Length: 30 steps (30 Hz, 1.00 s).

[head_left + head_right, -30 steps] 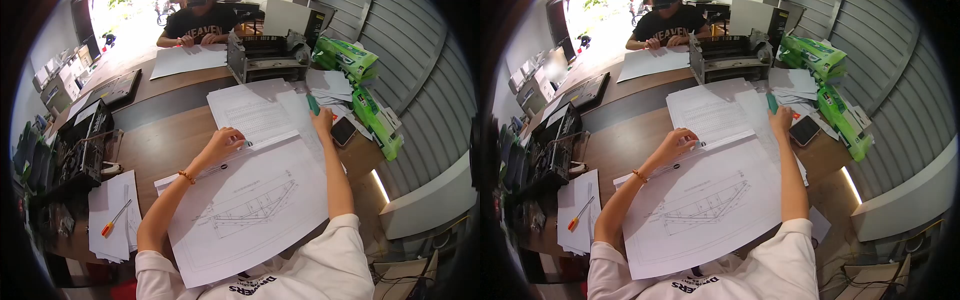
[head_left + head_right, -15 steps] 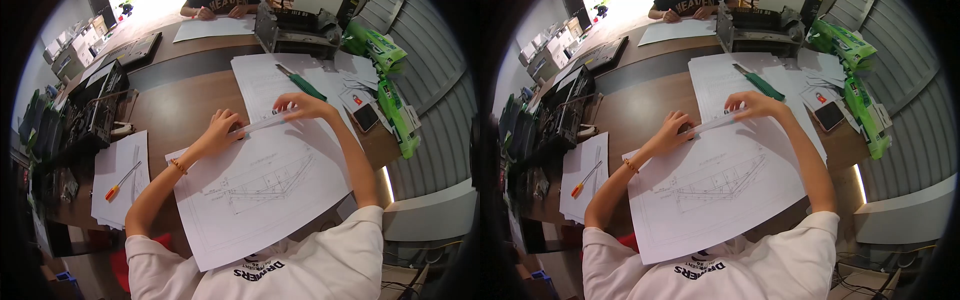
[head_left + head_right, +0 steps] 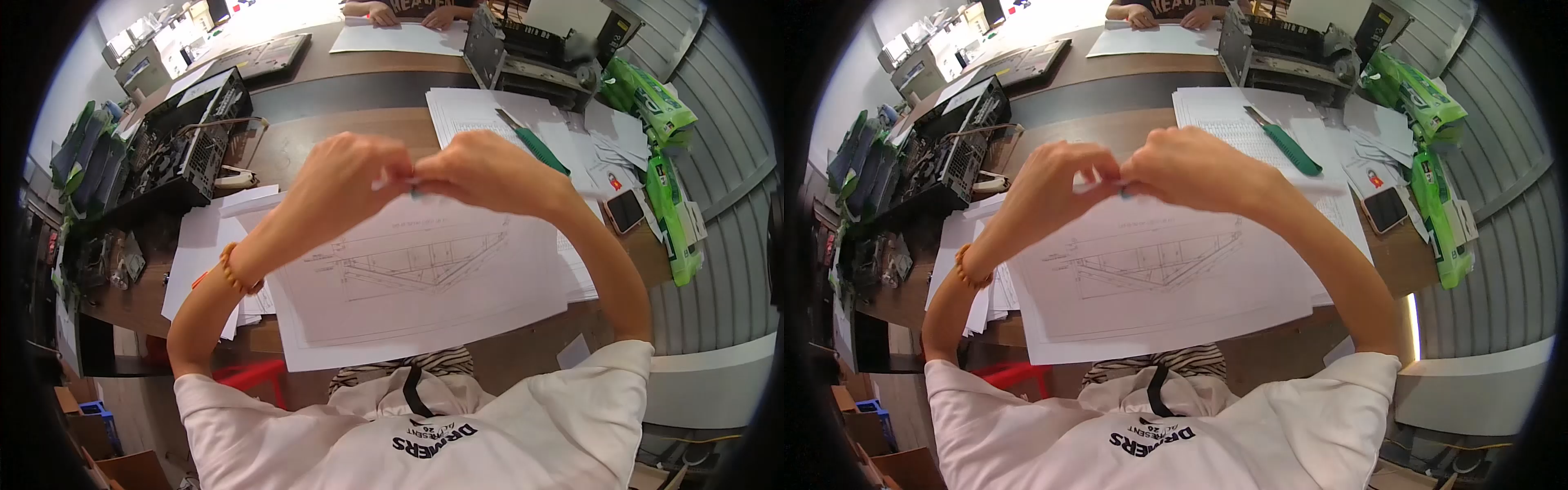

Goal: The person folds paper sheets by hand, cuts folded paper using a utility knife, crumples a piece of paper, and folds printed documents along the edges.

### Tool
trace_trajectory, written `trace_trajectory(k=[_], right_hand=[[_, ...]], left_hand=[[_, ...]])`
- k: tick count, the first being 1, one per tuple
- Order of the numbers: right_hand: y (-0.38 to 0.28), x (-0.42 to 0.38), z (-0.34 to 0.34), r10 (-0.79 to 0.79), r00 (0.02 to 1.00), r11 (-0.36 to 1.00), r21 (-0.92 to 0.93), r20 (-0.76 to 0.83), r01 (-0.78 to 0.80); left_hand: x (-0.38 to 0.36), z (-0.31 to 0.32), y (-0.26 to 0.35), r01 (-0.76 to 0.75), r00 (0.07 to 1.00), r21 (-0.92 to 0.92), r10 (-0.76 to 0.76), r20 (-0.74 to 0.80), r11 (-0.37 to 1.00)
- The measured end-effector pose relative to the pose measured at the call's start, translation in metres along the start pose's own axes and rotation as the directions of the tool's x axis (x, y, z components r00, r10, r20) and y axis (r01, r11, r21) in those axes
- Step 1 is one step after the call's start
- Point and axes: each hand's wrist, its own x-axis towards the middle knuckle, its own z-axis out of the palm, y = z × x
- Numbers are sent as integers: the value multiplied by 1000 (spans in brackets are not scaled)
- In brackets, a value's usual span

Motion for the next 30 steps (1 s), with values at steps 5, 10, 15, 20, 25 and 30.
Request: trace_trajectory(k=[5,10,15,20,25,30], right_hand=[[-31,-5,-1,-102,993,978,-176,60,111],[-46,-20,-14,-55,979,964,-246,194,103],[-26,-61,-27,-24,999,980,-197,-33,17],[-6,-112,-44,133,989,991,7,-71,-133],[4,-146,-60,455,882,845,253,121,-470],[35,-186,-81,654,749,742,286,-109,-606]], left_hand=[[-29,-21,21,-180,982,216,161,103,960],[-38,-25,25,-246,967,127,235,100,961],[-44,-32,9,-173,977,99,158,142,980],[-51,-43,-12,34,957,-37,-22,289,999],[-48,-38,-15,17,954,-144,27,299,989],[-54,-42,-36,186,938,25,-185,291,982]])
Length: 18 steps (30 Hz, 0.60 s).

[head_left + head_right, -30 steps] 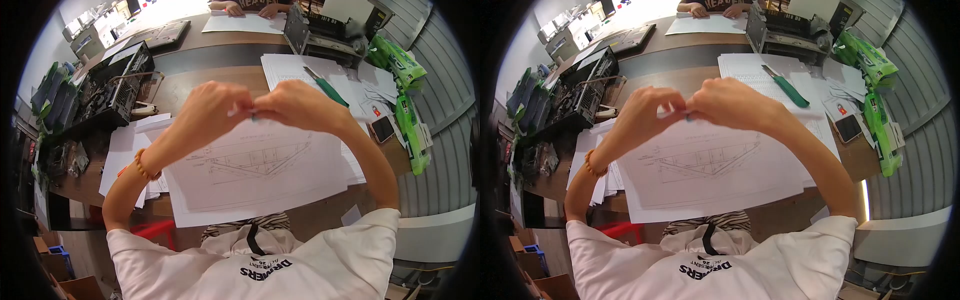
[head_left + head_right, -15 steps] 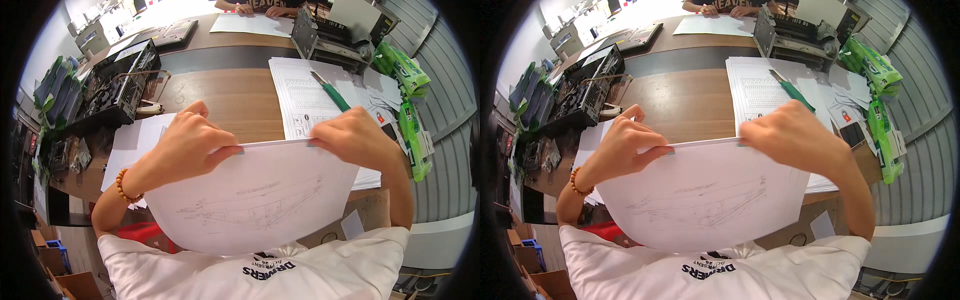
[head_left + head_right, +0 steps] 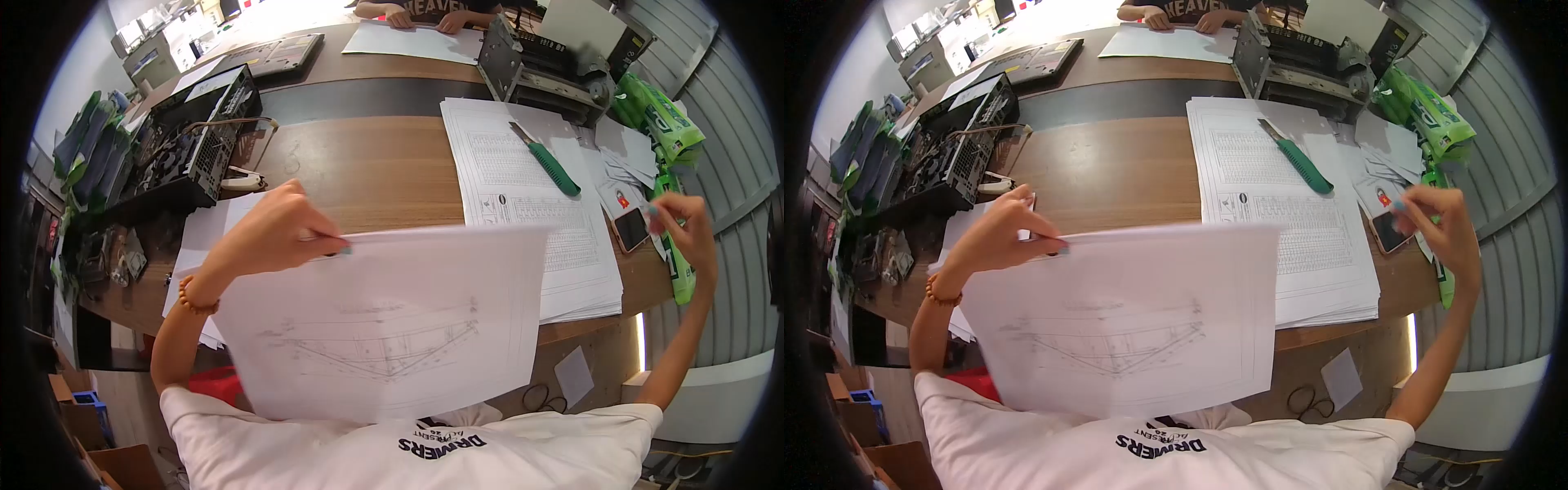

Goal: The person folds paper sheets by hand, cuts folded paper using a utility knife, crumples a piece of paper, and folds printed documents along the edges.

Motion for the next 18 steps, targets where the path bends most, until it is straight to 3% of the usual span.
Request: trace_trajectory(k=[1,2,4,6,8,9,11,15,17,18], right_hand=[[-17,5,10,-167,975,980,-131,-144,148],[-50,18,40,-355,919,932,-137,-169,335],[-100,40,100,-577,803,815,-168,-148,555],[-110,44,122,-615,782,785,-172,-98,596],[-114,48,127,-418,861,875,-124,289,467],[-111,50,126,-424,856,872,-120,295,474],[-99,54,121,-509,833,859,75,216,506],[-79,64,98,-414,847,910,126,334,396],[-70,72,94,-376,855,925,96,357,367],[-66,77,93,-358,844,933,115,399,342]], left_hand=[[12,3,13,-63,997,-6,64,50,998],[20,10,26,-127,986,-20,128,106,992],[36,20,47,-205,975,-4,204,81,979],[38,18,54,-281,958,21,280,63,959],[33,13,56,-223,973,-11,224,49,975],[30,12,53,-214,976,-12,215,46,977],[17,5,38,-168,983,-18,169,74,986],[-8,-2,-10,-174,985,-15,174,-9,985],[-13,-6,-30,18,982,-184,17,190,983],[-14,-5,-39,22,981,-272,32,192,962]])
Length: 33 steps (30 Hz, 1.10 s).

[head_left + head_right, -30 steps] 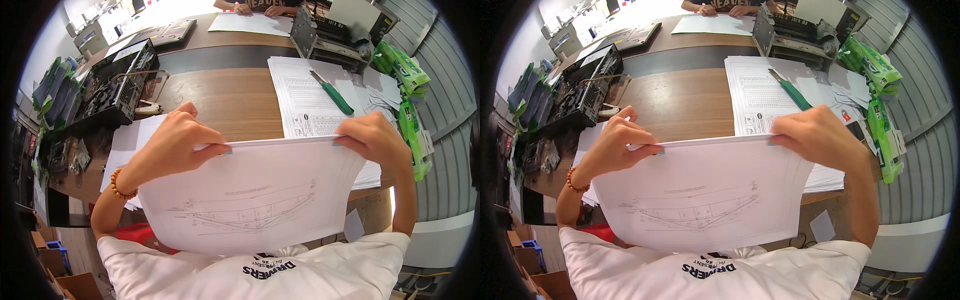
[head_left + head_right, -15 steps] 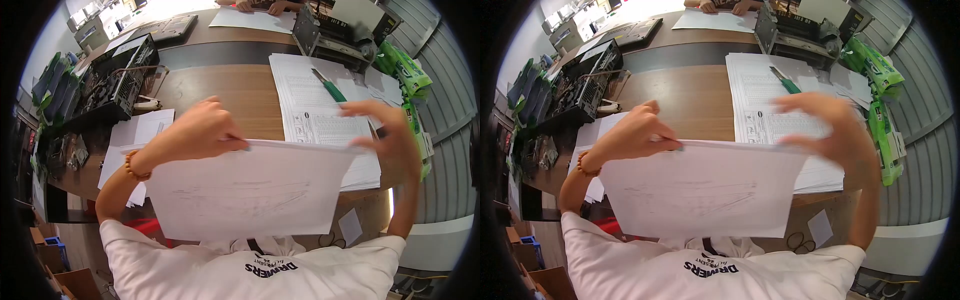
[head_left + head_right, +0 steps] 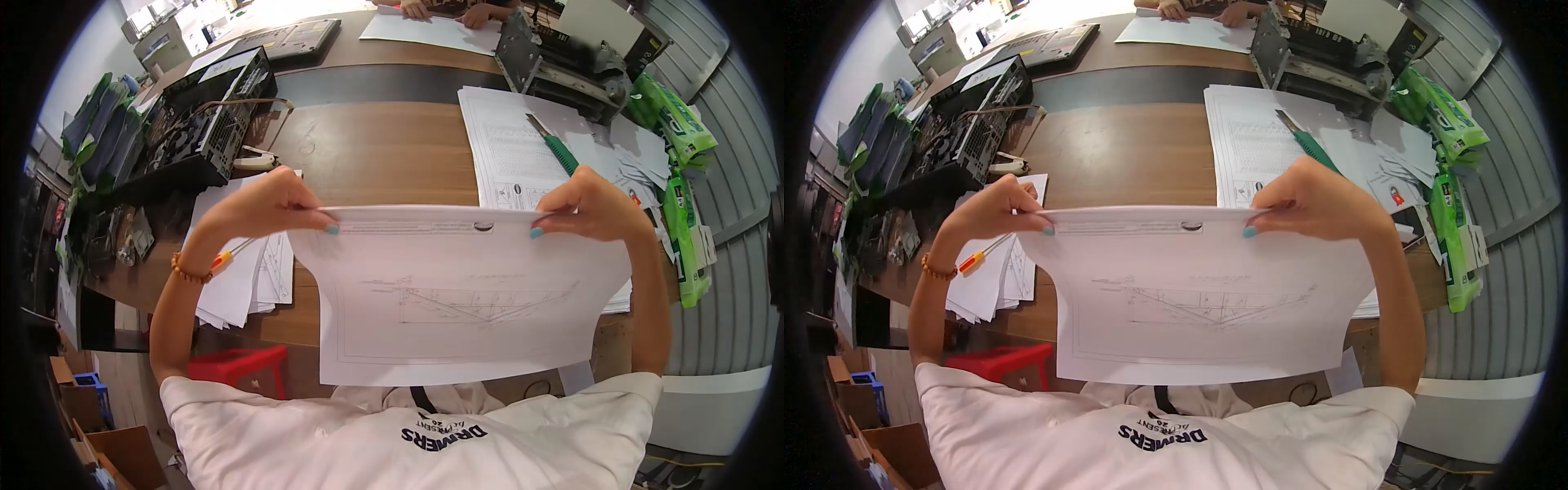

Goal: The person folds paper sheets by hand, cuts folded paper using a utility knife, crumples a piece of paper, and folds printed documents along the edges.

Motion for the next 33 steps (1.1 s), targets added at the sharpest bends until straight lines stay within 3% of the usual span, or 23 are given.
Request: trace_trajectory(k=[4,7,9,11,12,13,14,15,19,21,23,25,27,28,29,30,31,32,33], right_hand=[[15,9,0,68,990,986,143,125,-86],[29,9,-7,130,970,972,167,203,-165],[36,4,-8,172,955,958,185,242,-219],[43,0,-5,179,963,944,240,202,-226],[43,1,-5,182,962,943,242,203,-230],[40,5,-7,209,956,948,199,207,-250],[38,10,-9,234,949,951,154,211,-268],[35,16,-9,232,949,951,156,214,-268],[33,43,-19,151,971,986,48,187,-162],[29,57,-29,83,991,996,1,100,-84],[22,76,-52,49,999,965,-258,11,-45],[27,102,-69,-78,990,975,-216,-120,51],[45,133,-87,-233,847,962,-242,-478,128],[27,137,-90,-243,843,959,-246,-480,137],[8,142,-97,-415,741,881,-437,-528,182],[-7,142,-97,-576,619,769,-610,-534,189],[-6,133,-89,-674,543,642,-760,-501,95],[-5,121,-76,-762,475,492,-870,-440,-17],[-16,110,-53,-794,424,487,-873,-435,15]], left_hand=[[-5,-8,-17,164,981,-46,-158,109,985],[-6,-14,-21,270,949,-384,-176,262,883],[-8,-26,-33,303,923,-395,-164,348,867],[-10,-35,-69,136,983,-231,-103,150,963],[-3,-37,-46,238,971,-103,-239,3,966],[9,-32,-37,240,971,-106,-240,8,965],[21,-28,-29,26,985,-15,-28,-173,1000],[32,-22,-21,-170,924,114,199,-325,979],[65,0,6,-235,959,33,237,-156,971],[72,-19,13,30,998,77,-25,-63,997],[75,-46,1,-5,987,122,25,-156,992],[79,-80,-12,-42,960,171,87,-265,984],[80,-130,-34,-100,820,544,379,-429,833],[74,-132,-10,-64,719,554,423,-551,830],[66,-133,14,-27,597,560,463,-655,828],[51,-126,38,69,463,715,612,-641,696],[30,-142,7,161,428,832,722,-544,531],[16,-124,26,203,402,914,821,-406,352],[3,-98,36,242,440,941,837,-325,237]])
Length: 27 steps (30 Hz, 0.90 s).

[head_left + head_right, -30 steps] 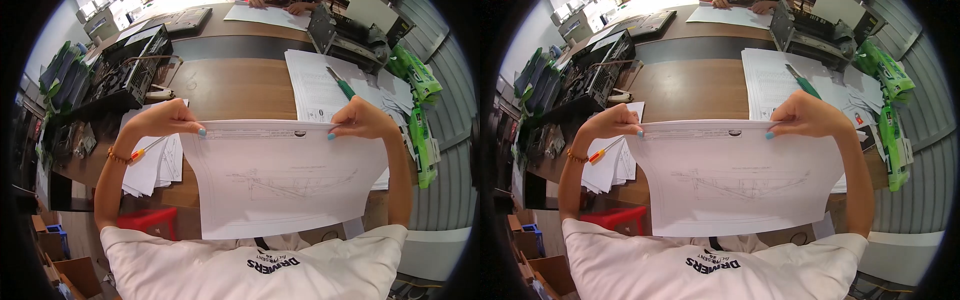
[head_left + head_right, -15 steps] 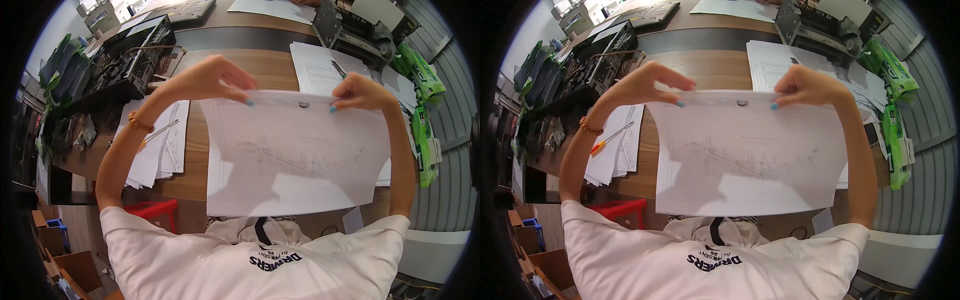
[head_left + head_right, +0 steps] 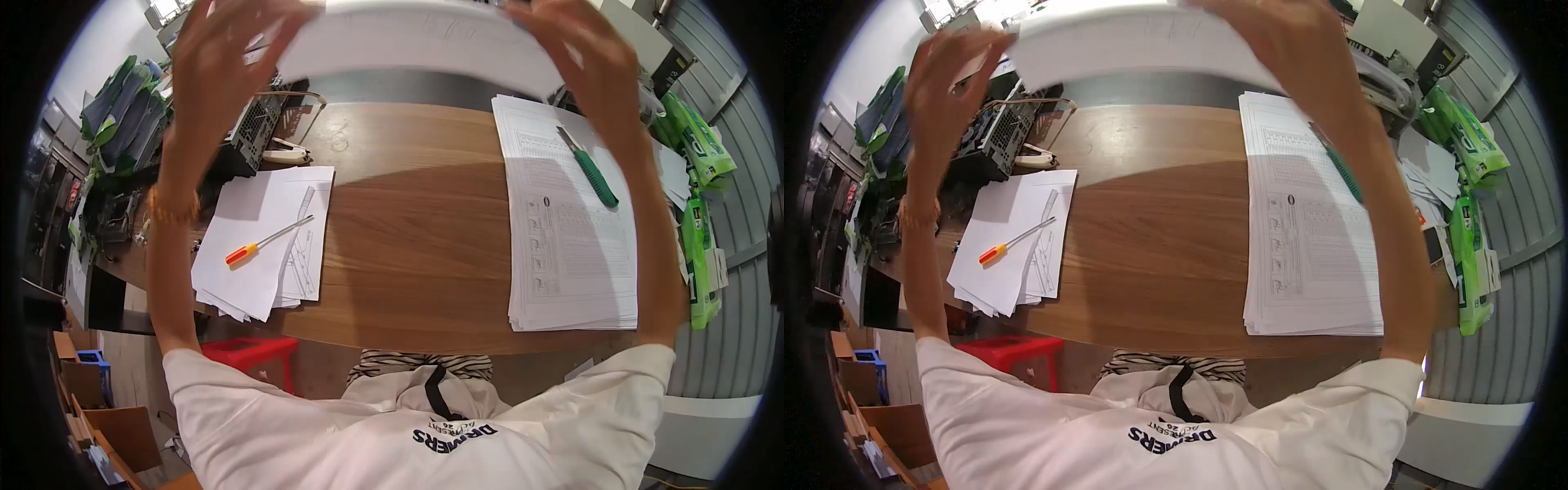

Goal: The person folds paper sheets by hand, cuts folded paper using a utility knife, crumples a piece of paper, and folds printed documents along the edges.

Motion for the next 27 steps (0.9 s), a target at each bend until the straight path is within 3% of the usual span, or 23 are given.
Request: trace_trajectory(k=[1,3,4,6,8,11,13,16,21,27], right_hand=[[-30,-8,-10,-17,998,999,28,-54,19],[-68,-42,-12,62,998,984,167,10,-63],[-88,-60,-13,101,994,967,231,42,-108],[-110,-89,-12,-22,996,972,237,87,1],[-137,-113,-11,61,983,929,351,171,-118],[-160,-132,-15,6,942,916,376,336,-140],[-168,-140,-14,-2,916,903,394,402,-171],[-173,-153,-11,1,880,879,420,476,-228],[-172,-158,-9,30,859,845,447,512,-296],[-162,-153,-7,137,884,817,454,447,-356]], left_hand=[[-12,-16,22,-88,996,81,86,26,993],[-50,-29,60,-7,987,-53,15,158,999],[-60,-35,83,-40,982,-86,56,181,995],[-89,-38,119,-51,974,-176,88,211,983],[-110,-43,149,6,958,-206,53,281,979],[-127,-49,172,66,922,-267,44,386,961],[-134,-52,182,163,852,-331,37,522,929],[-137,-48,187,204,795,-345,51,605,916],[-134,-35,193,261,827,-384,0,562,886],[-122,-21,194,326,855,-437,-64,515,838]])
